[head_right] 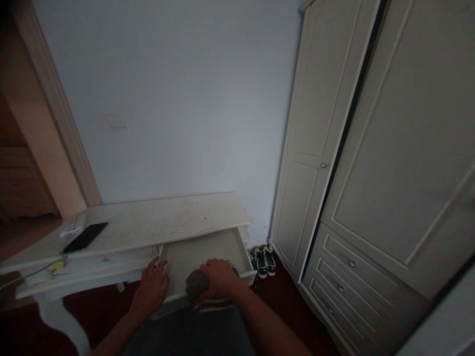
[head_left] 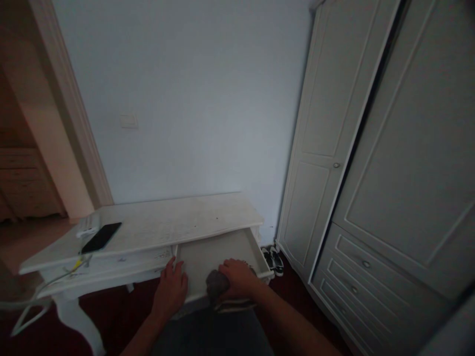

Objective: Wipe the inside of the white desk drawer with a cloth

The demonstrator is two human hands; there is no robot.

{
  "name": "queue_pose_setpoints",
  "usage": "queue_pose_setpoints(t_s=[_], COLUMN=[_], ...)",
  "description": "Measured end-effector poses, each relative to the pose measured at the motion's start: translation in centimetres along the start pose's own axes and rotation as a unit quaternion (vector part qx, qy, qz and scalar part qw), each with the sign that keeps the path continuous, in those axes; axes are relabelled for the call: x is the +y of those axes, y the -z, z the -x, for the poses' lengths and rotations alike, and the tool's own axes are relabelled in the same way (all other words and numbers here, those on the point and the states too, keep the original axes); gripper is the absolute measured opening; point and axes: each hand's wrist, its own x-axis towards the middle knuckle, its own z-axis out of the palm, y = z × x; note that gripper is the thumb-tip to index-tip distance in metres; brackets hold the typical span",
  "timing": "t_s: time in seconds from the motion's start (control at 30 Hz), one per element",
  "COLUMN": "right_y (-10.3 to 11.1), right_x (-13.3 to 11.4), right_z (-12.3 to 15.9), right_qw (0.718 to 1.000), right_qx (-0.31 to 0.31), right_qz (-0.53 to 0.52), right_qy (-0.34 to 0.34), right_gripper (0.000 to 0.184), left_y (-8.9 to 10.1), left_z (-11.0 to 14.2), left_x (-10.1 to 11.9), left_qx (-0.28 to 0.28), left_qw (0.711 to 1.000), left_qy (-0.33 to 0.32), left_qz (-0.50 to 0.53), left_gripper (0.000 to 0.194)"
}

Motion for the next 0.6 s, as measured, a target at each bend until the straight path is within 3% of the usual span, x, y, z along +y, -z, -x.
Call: queue_pose_setpoints(t_s=[0.13,0.23,0.33,0.5,0.6], right_y=[2.6,2.5,1.0,-2.2,-3.1], right_x=[5.0,5.0,1.9,-5.5,-7.4], right_z=[3.9,4.0,1.9,-2.9,-3.9], right_qw=[0.998,0.997,0.999,0.999,0.999], right_qx=[-0.03,-0.024,-0.011,0.002,0.01], right_qz=[0.008,0.012,0.017,0.034,0.027], right_qy=[-0.062,-0.07,-0.038,0.035,0.042], right_gripper=[0.086,0.085,0.084,0.084,0.081], left_y=[0.6,1.1,1.5,2.0,2.0], left_z=[0.0,0.1,0.1,0.3,0.4], left_x=[0.9,1.3,1.8,2.3,2.3], left_qx=[-0.014,-0.026,-0.04,-0.052,-0.069], left_qw=[1.0,1.0,0.999,0.997,0.995], left_qy=[-0.002,0.0,-0.005,0.047,0.053], left_qz=[0.001,0.002,-0.009,-0.045,-0.057], left_gripper=[0.033,0.031,0.03,0.038,0.039])
